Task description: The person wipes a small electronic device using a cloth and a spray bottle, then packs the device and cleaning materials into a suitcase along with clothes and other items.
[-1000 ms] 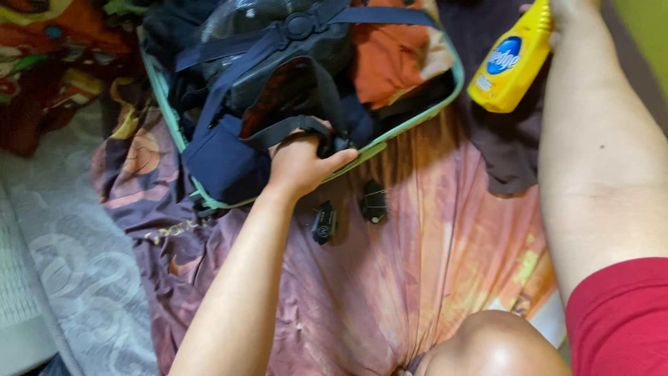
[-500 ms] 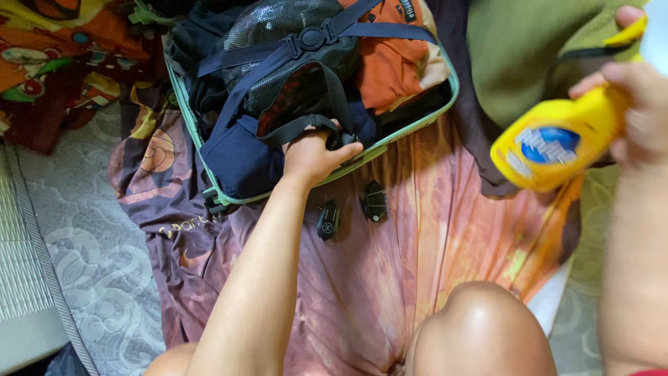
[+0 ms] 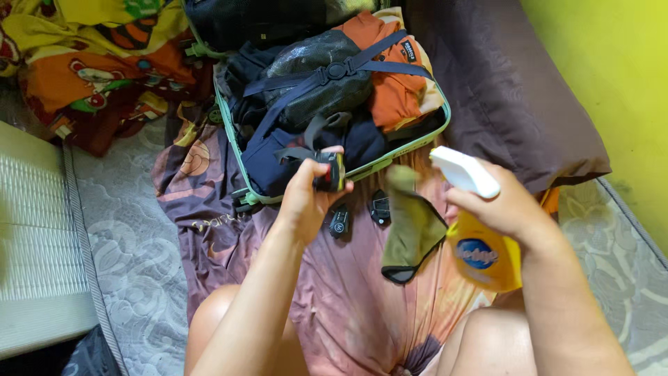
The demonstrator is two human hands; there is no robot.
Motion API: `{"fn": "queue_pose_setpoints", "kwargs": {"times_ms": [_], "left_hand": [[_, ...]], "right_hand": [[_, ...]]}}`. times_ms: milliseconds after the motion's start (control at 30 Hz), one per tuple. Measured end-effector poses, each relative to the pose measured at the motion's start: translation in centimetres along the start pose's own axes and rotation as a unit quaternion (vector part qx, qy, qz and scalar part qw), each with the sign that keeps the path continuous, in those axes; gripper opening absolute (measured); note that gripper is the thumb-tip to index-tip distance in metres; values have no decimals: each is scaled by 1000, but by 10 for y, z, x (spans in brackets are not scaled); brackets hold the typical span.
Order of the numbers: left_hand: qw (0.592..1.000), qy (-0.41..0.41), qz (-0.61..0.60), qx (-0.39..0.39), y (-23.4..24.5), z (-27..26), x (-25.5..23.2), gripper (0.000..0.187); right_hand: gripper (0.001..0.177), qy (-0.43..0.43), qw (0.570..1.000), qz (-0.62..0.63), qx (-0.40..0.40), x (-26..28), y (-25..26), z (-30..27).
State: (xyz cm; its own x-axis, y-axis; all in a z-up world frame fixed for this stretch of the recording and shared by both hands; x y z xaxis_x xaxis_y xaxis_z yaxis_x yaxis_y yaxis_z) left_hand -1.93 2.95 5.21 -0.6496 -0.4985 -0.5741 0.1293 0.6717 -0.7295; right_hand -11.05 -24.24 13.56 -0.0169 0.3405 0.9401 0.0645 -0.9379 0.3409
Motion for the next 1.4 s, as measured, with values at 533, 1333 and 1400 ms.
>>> {"fn": "queue_pose_setpoints", "kwargs": {"times_ms": [533, 1333, 1400], "left_hand": [[998, 42, -42, 9, 25, -28, 16, 38], [998, 60, -7, 17, 9, -23, 28, 47], [999, 24, 30, 38, 7, -24, 27, 44]], "right_hand": [[51, 151, 982, 75, 79, 40, -118, -12], [42, 218, 973, -35, 65, 55, -109, -12], [43, 241, 965, -44, 89, 60, -111, -13]]}}
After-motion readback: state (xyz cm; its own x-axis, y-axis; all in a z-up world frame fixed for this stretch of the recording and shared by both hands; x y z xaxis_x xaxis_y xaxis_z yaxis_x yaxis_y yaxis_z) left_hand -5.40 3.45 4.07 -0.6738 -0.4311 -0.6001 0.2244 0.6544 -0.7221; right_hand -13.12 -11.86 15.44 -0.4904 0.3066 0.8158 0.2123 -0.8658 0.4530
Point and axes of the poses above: each hand's wrist, its own z-axis towards the middle knuckle, its own y-axis out of the back of the hand, x = y × z, the point moved 6 cm from there along z, towards the middle knuckle, and after that the axes turned 11 degrees about y, right-handed, at the moved point
